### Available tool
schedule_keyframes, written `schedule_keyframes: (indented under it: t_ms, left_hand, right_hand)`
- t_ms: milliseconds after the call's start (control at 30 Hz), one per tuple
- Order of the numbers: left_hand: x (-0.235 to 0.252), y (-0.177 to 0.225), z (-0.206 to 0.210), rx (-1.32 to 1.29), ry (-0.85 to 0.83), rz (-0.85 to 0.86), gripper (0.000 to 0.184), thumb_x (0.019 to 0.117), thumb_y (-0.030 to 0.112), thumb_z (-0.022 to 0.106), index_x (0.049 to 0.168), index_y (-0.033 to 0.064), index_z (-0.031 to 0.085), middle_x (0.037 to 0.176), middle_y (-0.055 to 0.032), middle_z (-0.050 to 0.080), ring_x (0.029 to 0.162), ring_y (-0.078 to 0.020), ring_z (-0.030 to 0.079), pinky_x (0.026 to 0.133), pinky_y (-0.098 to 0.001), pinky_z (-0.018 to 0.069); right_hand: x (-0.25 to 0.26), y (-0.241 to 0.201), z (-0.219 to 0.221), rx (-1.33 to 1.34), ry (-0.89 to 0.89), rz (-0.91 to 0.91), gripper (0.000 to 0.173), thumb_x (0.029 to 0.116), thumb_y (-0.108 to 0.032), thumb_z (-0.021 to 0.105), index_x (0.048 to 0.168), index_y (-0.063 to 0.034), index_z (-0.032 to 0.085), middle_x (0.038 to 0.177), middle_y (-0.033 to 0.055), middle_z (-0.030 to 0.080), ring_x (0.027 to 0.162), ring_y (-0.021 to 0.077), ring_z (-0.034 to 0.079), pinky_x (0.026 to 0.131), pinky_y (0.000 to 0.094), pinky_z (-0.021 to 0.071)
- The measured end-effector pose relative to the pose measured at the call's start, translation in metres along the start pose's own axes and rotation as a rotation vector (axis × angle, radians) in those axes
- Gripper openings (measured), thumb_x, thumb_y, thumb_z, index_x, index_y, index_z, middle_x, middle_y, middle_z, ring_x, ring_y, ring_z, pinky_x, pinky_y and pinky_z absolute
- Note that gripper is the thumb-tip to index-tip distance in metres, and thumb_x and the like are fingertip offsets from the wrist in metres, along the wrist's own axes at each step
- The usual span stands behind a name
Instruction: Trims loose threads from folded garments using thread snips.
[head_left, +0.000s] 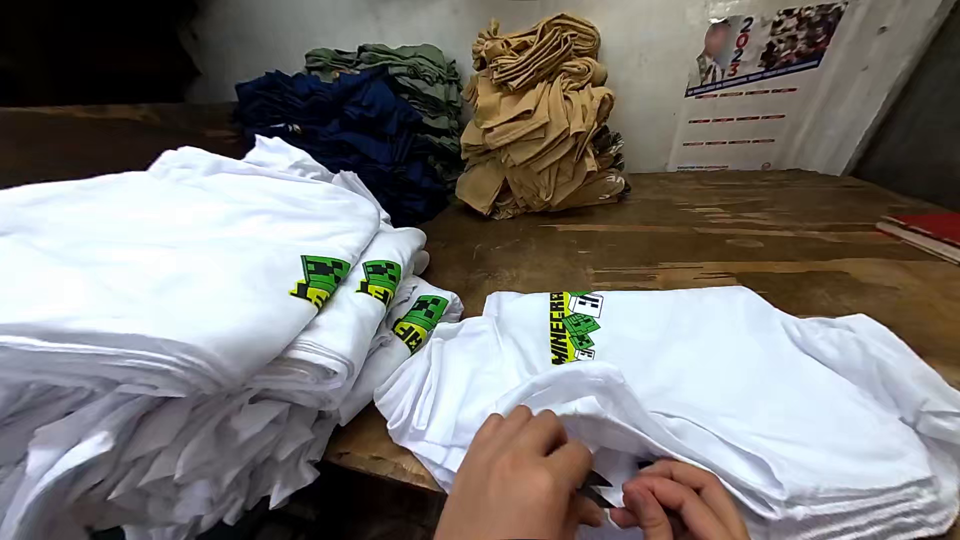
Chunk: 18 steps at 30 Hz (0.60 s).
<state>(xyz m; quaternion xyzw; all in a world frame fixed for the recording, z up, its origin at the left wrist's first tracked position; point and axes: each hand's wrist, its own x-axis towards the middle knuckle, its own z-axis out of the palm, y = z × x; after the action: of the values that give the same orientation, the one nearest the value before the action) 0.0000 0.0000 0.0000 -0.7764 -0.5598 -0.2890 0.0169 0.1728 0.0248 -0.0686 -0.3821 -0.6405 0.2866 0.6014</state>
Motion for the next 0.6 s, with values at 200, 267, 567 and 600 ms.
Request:
schedule_keyframes:
  t_ms: [200,267,567,600]
  left_hand:
    - [0.008,-0.015,0.011,-0.011,0.022,0.082,0.017,0.0822,0.032,0.081,0.094,0.0204,0.077,0.088,-0.0010,0.070,0.081,-0.0217,0.068,0.068,-0.0418,0.0539]
    - [0.012,-0.035,0.014,-0.194,-0.097,0.144,0.026,0.0843,0.031,0.080,0.109,0.0229,0.076,0.091,-0.0033,0.066,0.083,-0.0206,0.066,0.071,-0.0412,0.0564]
    - [0.030,-0.068,0.021,-0.662,-0.436,-0.097,0.023,0.1009,0.033,0.064,0.091,0.0136,0.072,0.080,0.0051,0.060,0.067,-0.0019,0.053,0.060,-0.0208,0.0431]
    - [0.032,-0.069,0.020,-0.684,-0.447,-0.108,0.023,0.1011,0.033,0.064,0.091,0.0136,0.072,0.078,0.0058,0.060,0.065,-0.0016,0.051,0.058,-0.0207,0.0414]
  right_hand:
    - [-0.003,0.007,-0.011,-0.053,-0.035,-0.166,0.013,0.0934,-0.011,0.072,0.083,-0.0027,0.072,0.095,0.0051,0.065,0.088,0.0024,0.065,0.077,0.0154,0.0575]
    - [-0.009,0.007,-0.017,-0.150,-0.072,-0.224,0.021,0.0942,-0.018,0.071,0.079,-0.0039,0.072,0.090,0.0076,0.068,0.089,0.0093,0.065,0.080,0.0229,0.0558]
    - [-0.001,-0.007,0.005,-0.551,-0.186,-0.186,0.013,0.0862,-0.035,0.080,0.085,-0.0227,0.084,0.105,0.0082,0.072,0.092,0.0221,0.060,0.081,0.0443,0.0437]
    - [-0.001,-0.007,0.005,-0.506,-0.187,-0.200,0.010,0.0871,-0.032,0.080,0.084,-0.0233,0.084,0.106,0.0084,0.071,0.095,0.0217,0.059,0.083,0.0438,0.0423]
